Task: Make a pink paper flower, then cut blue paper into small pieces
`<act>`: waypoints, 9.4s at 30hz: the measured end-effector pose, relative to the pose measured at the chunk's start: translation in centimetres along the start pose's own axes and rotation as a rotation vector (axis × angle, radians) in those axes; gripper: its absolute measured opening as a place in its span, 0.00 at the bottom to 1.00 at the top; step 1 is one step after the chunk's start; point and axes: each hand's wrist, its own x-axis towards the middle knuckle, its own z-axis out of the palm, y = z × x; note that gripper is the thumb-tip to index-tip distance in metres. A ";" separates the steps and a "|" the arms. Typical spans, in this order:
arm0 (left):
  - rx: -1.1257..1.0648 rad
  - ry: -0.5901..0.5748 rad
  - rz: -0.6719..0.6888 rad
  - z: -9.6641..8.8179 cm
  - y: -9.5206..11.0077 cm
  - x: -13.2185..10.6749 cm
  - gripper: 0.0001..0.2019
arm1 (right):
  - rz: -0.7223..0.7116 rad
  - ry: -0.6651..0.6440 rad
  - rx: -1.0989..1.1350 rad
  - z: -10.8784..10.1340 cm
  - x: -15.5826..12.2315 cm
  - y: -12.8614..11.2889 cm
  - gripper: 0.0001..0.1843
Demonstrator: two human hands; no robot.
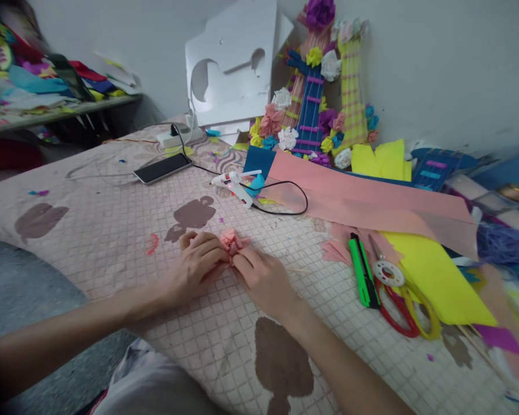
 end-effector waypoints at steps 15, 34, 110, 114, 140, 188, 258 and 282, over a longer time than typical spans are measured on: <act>0.116 0.164 0.171 0.0 -0.3 -0.8 0.06 | -0.043 -0.023 -0.024 0.0 0.0 -0.1 0.11; 0.171 0.044 0.112 0.0 -0.2 -1.0 0.07 | -0.080 -0.019 -0.087 0.3 -0.2 -0.1 0.13; 0.218 0.091 0.007 0.3 2.5 -1.0 0.09 | 0.028 0.117 -0.052 0.1 -0.6 -1.2 0.07; 0.207 0.120 -0.014 0.5 2.6 -1.5 0.10 | 0.037 0.140 -0.053 0.0 -0.4 -1.3 0.06; 0.188 -0.040 0.049 -0.3 1.5 -1.9 0.09 | -0.024 0.074 -0.044 0.2 -1.1 -1.4 0.07; 0.144 0.056 0.013 0.1 2.1 -1.4 0.08 | 0.426 0.045 0.153 0.6 -1.5 -4.1 0.06; 0.149 -0.004 -0.067 -0.2 1.8 -2.4 0.09 | 0.117 0.148 -0.095 0.3 -1.0 -2.7 0.06; 0.191 0.052 -0.029 -0.8 1.6 -2.4 0.10 | 0.090 0.102 -0.108 1.0 -1.0 -2.6 0.06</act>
